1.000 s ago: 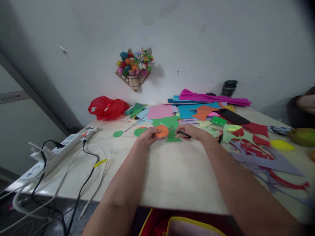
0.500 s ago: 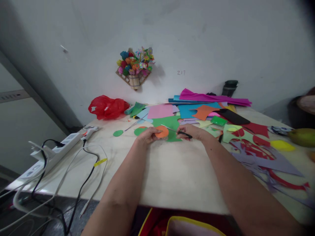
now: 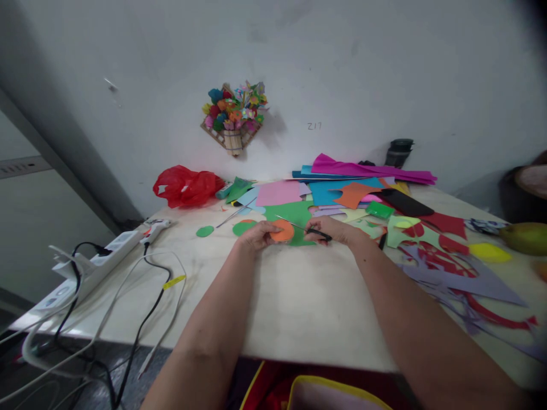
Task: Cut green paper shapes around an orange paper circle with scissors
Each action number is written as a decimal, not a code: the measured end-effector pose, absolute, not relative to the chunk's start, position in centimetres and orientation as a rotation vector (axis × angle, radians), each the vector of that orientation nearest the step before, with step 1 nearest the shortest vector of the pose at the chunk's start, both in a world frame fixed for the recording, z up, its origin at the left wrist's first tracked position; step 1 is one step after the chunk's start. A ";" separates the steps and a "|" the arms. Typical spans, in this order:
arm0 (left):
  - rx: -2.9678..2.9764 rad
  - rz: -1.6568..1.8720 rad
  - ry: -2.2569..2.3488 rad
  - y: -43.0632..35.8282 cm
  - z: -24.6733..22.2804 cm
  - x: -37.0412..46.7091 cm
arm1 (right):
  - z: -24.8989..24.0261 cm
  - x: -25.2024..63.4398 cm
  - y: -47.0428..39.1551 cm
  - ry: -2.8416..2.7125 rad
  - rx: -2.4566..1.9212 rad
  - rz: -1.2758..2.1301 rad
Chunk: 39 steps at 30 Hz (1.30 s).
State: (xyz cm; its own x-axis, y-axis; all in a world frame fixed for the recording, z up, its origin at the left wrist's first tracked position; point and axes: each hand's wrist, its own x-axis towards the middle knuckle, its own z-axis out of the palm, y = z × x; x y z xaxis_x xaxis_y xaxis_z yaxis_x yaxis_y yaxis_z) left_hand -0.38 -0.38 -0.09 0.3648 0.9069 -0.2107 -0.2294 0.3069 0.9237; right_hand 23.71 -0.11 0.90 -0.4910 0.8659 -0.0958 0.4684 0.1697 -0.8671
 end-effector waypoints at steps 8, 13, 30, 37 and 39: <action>0.977 0.883 0.879 -0.2 -0.3 -0.5 | 1.2 23.7 -0.4 -2.047 -1.272 1.216; 0.991 0.864 0.867 0.1 -0.4 -0.7 | 1.5 23.6 -0.6 -2.070 -1.267 1.194; 0.968 0.878 0.818 0.1 -0.4 -0.7 | 1.6 23.6 -0.8 -2.031 -1.265 1.228; 0.961 1.026 0.867 0.1 -0.5 -0.1 | 1.3 23.5 -0.6 -1.938 -1.277 1.297; 0.980 1.055 0.892 0.1 -0.6 0.0 | 1.3 23.4 -0.6 -1.930 -1.279 1.298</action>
